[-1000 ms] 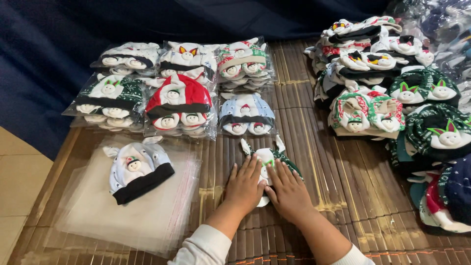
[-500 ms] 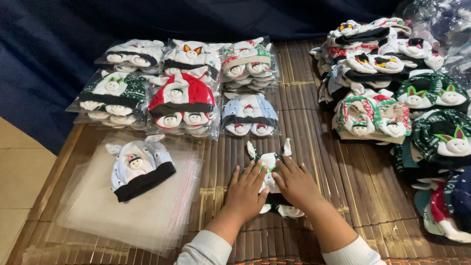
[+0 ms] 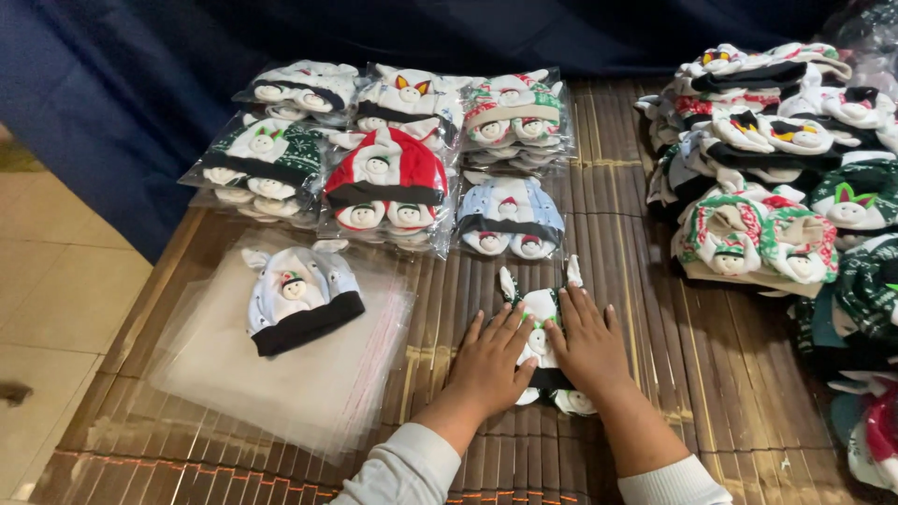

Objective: Packaging knitted baby hats and booties into clear plastic bags

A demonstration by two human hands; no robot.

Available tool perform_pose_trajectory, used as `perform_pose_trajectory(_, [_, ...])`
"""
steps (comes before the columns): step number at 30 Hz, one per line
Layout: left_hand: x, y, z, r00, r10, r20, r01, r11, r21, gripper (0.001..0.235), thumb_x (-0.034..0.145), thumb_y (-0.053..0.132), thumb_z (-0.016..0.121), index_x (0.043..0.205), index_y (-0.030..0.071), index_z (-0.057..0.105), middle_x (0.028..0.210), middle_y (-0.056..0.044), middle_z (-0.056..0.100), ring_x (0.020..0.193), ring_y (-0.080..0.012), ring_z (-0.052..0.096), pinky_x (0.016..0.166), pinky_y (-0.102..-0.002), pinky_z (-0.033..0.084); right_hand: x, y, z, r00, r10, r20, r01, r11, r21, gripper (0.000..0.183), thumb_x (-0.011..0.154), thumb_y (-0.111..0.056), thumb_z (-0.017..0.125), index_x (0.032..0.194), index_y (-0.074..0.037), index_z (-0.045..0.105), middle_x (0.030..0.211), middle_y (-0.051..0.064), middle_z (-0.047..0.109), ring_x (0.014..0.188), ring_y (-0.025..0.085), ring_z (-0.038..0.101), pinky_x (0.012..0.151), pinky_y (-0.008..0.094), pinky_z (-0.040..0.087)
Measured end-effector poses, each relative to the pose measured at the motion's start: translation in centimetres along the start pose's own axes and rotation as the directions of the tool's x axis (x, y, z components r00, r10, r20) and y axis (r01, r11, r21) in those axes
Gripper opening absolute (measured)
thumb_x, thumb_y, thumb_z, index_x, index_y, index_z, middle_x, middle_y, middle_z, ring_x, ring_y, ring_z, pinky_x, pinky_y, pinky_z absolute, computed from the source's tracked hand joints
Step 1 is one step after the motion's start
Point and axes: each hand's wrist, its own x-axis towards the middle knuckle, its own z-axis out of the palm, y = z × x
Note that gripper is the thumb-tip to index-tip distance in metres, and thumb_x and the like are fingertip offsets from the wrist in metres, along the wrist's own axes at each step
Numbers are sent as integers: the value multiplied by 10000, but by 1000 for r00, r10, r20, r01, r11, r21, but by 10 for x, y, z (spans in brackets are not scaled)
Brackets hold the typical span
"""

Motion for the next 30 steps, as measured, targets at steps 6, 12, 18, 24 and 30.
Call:
perform_pose_trajectory(6, [-5, -20, -31, 1000, 7, -5, -8, 980, -200, 569, 1015, 266, 454, 1548, 67, 439, 1651, -194, 346, 1469, -397, 391, 1143, -614, 330, 7, -6, -25, 943, 111, 313, -114, 993, -9, 683, 1065, -624, 219, 1637, -252, 253, 1730, -10, 197, 1582, 165, 191, 1294, 489, 93])
perform_pose_trajectory(12, [-80, -69, -102, 985, -151, -81, 159, 982, 97, 641, 845, 88, 700, 1452, 54, 498, 1637, -202, 331, 1512, -353, 298, 1211, -574, 235, 6, 4, -4, 995, 46, 90, -51, 997, 54, 696, 996, -532, 362, 1594, -178, 338, 1698, -36, 278, 1550, 157, 241, 1240, 495, 146])
perform_pose_trajectory(18, [-162, -127, -107, 875, -456, -164, 484, 842, 240, 628, 814, 275, 684, 1402, 84, 576, 1620, -193, 389, 1520, -375, 332, 1179, -594, 287, 6, 9, 4, 996, 35, 80, -37, 999, 16, 712, 985, -544, 376, 1600, -188, 328, 1707, -46, 263, 1550, 154, 241, 1230, 500, 165])
perform_pose_trajectory(24, [-176, -139, -98, 877, -406, -258, 471, 832, 292, 482, 809, 258, 732, 1289, 230, 699, 1580, -103, 467, 1514, -354, 362, 1204, -576, 305, 9, 11, 1, 997, 37, 68, -43, 996, 78, 683, 978, -515, 420, 1574, -183, 383, 1687, -21, 316, 1549, 176, 269, 1238, 514, 162])
perform_pose_trajectory(30, [-169, -135, -111, 833, -471, -290, 513, 854, 87, 447, 816, 182, 719, 1263, 200, 732, 1443, -89, 608, 1310, -288, 580, 1127, -483, 411, 18, -21, -23, 961, 149, 234, -179, 977, 114, 652, 971, -521, 471, 1530, -186, 447, 1674, 51, 325, 1567, 242, 246, 1257, 544, 133])
